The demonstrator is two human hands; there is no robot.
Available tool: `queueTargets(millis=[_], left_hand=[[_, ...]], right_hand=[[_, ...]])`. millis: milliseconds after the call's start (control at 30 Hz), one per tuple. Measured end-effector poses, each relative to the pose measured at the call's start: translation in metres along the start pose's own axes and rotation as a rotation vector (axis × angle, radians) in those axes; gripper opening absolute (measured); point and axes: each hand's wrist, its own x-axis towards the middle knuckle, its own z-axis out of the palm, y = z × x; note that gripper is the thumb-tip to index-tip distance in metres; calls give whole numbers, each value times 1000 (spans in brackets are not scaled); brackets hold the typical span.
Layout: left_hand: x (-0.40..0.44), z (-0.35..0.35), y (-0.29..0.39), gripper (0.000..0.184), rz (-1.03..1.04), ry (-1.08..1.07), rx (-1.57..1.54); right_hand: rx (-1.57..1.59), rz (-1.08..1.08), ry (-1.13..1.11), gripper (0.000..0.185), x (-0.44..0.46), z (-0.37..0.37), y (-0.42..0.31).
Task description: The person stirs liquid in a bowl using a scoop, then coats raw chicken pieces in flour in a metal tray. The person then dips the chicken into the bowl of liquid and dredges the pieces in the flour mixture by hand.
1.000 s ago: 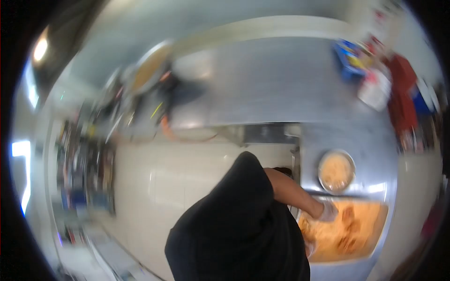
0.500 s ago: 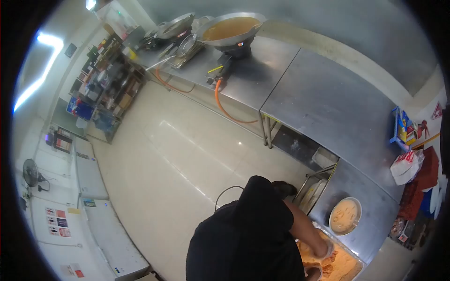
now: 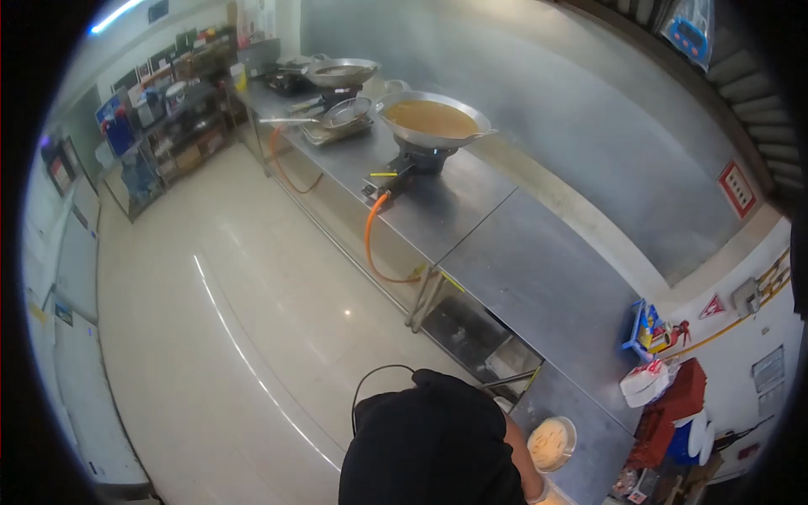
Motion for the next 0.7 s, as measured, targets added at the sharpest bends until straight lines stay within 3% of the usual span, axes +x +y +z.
queueTargets(millis=[700], left_hand=[[-43,-23,33,37,-10,160,-107]], right_hand=[[-152,31,24,49,-17,-26,33]])
